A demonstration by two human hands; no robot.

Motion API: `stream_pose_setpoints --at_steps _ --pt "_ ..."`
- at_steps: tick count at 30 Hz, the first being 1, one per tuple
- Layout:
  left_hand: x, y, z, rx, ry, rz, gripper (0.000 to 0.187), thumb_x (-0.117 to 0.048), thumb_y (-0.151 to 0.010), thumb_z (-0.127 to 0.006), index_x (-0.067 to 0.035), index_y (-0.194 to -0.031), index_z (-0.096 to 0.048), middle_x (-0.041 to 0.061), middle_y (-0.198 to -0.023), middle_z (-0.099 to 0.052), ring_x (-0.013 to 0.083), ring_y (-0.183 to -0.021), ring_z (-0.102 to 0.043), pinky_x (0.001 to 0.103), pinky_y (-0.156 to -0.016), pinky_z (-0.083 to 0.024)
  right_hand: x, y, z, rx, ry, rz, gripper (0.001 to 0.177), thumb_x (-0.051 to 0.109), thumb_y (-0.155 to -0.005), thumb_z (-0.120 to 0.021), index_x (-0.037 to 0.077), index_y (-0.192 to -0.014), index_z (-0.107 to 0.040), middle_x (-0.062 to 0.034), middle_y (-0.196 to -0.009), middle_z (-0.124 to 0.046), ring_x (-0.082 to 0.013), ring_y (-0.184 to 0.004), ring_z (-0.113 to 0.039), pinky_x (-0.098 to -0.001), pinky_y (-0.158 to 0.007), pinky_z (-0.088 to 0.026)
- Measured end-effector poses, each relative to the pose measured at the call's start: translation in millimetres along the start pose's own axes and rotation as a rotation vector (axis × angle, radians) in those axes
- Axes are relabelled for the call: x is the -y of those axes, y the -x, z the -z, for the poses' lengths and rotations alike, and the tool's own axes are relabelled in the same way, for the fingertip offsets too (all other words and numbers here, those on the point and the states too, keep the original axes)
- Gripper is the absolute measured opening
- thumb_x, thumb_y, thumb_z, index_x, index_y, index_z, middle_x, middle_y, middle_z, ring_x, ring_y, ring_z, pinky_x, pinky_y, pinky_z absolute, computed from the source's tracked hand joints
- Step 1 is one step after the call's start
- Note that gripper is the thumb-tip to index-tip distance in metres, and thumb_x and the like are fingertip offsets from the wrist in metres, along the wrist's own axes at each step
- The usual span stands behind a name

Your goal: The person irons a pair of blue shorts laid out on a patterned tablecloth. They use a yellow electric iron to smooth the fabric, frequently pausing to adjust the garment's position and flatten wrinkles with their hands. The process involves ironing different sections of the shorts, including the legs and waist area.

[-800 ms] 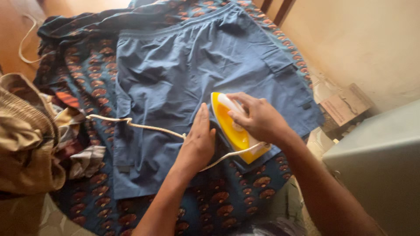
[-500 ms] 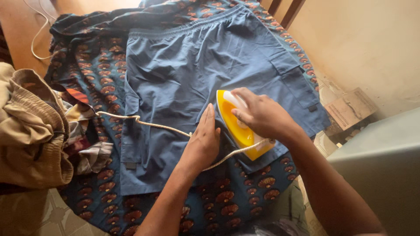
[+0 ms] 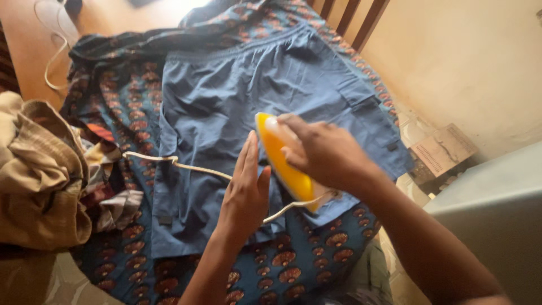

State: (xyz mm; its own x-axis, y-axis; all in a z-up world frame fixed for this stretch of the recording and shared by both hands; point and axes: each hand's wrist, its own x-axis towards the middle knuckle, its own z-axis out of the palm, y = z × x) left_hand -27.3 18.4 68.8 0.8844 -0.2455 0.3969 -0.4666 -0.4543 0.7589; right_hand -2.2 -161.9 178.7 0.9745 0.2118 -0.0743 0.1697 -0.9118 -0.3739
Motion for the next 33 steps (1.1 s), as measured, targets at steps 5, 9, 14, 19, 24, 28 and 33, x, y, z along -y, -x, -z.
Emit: stream_pose_setpoints --at_steps 5,9,14,19,24,28,33 --pt "-14.9 16.0 27.9 -0.037 -0.126 -0.061 0.059 -0.015 -0.105 -0.050 0.009 -0.155 -0.029 0.031 -0.161 -0.035 0.0446 -0.149 -0.038 0.047 -0.119 -0.038 23.2 -4.7 -5.4 0.019 -0.023 0.142 0.059 0.028 -0.087 -0.066 0.014 -0.143 -0.050 -0.0203 -0.105 -0.074 -0.0398 -0.098 -0.071 -0.0500 -0.085 -0.053" --pt "-8.7 26.8 59.1 -0.099 -0.178 -0.067 0.065 -0.015 -0.102 -0.053 0.009 -0.156 -0.026 0.031 -0.161 -0.034 0.0459 -0.149 -0.038 0.047 -0.118 -0.038 40.4 -10.3 -10.6 -0.025 -0.113 0.294 0.059 0.027 -0.085 -0.069 0.009 -0.138 -0.054 -0.0218 -0.109 -0.073 -0.0407 -0.102 -0.069 -0.0493 -0.087 -0.052" --pt "-4.8 44.5 92.0 -0.231 -0.232 -0.122 0.062 -0.016 -0.108 -0.051 0.006 -0.159 -0.023 0.032 -0.164 -0.032 0.0467 -0.152 -0.036 0.048 -0.122 -0.038 71.3 -29.9 -14.2 0.028 -0.093 0.347 0.048 0.032 -0.088 -0.071 0.006 -0.127 -0.059 -0.0207 -0.101 -0.074 -0.0399 -0.101 -0.069 -0.0485 -0.084 -0.052" --pt "-4.3 52.0 125.0 -0.277 -0.262 -0.148 0.061 -0.014 -0.109 -0.049 0.002 -0.161 -0.021 0.028 -0.167 -0.031 0.0445 -0.155 -0.035 0.048 -0.125 -0.037 106.8 -55.4 -19.2 0.054 -0.284 0.351 0.035 0.028 -0.088 -0.072 0.004 -0.112 -0.062 -0.0190 -0.094 -0.075 -0.0350 -0.093 -0.075 -0.0434 -0.078 -0.055" --pt "3.4 51.9 160.0 -0.282 -0.242 -0.169 0.059 -0.008 -0.109 -0.047 0.000 -0.162 -0.022 0.024 -0.168 -0.032 0.0414 -0.157 -0.036 0.048 -0.127 -0.036 130.2 -74.7 -42.2 -0.025 -0.474 0.500 0.035 0.024 -0.091 -0.072 0.002 -0.109 -0.053 -0.0206 -0.092 -0.072 -0.0358 -0.088 -0.074 -0.0440 -0.074 -0.054" --pt "18.2 53.4 177.6 -0.290 -0.291 -0.161 0.063 0.002 -0.105 -0.045 0.000 -0.163 -0.021 0.022 -0.169 -0.032 0.0393 -0.158 -0.035 0.046 -0.128 -0.035 142.6 -86.5 -70.8 -0.107 -0.466 0.521 0.038 0.022 -0.092 -0.073 0.001 -0.113 -0.048 -0.0229 -0.096 -0.070 -0.0405 -0.093 -0.070 -0.0464 -0.077 -0.052" --pt "38.6 61.5 188.1 -0.291 -0.312 -0.094 0.075 0.014 -0.094 -0.042 0.000 -0.164 -0.019 0.022 -0.169 -0.030 0.0387 -0.158 -0.032 0.047 -0.129 -0.030 150.8 -101.8 -102.2 -0.134 -0.552 0.510 0.039 0.018 -0.091 -0.073 0.001 -0.112 -0.046 -0.0221 -0.097 -0.070 -0.0391 -0.092 -0.070 -0.0461 -0.078 -0.053"
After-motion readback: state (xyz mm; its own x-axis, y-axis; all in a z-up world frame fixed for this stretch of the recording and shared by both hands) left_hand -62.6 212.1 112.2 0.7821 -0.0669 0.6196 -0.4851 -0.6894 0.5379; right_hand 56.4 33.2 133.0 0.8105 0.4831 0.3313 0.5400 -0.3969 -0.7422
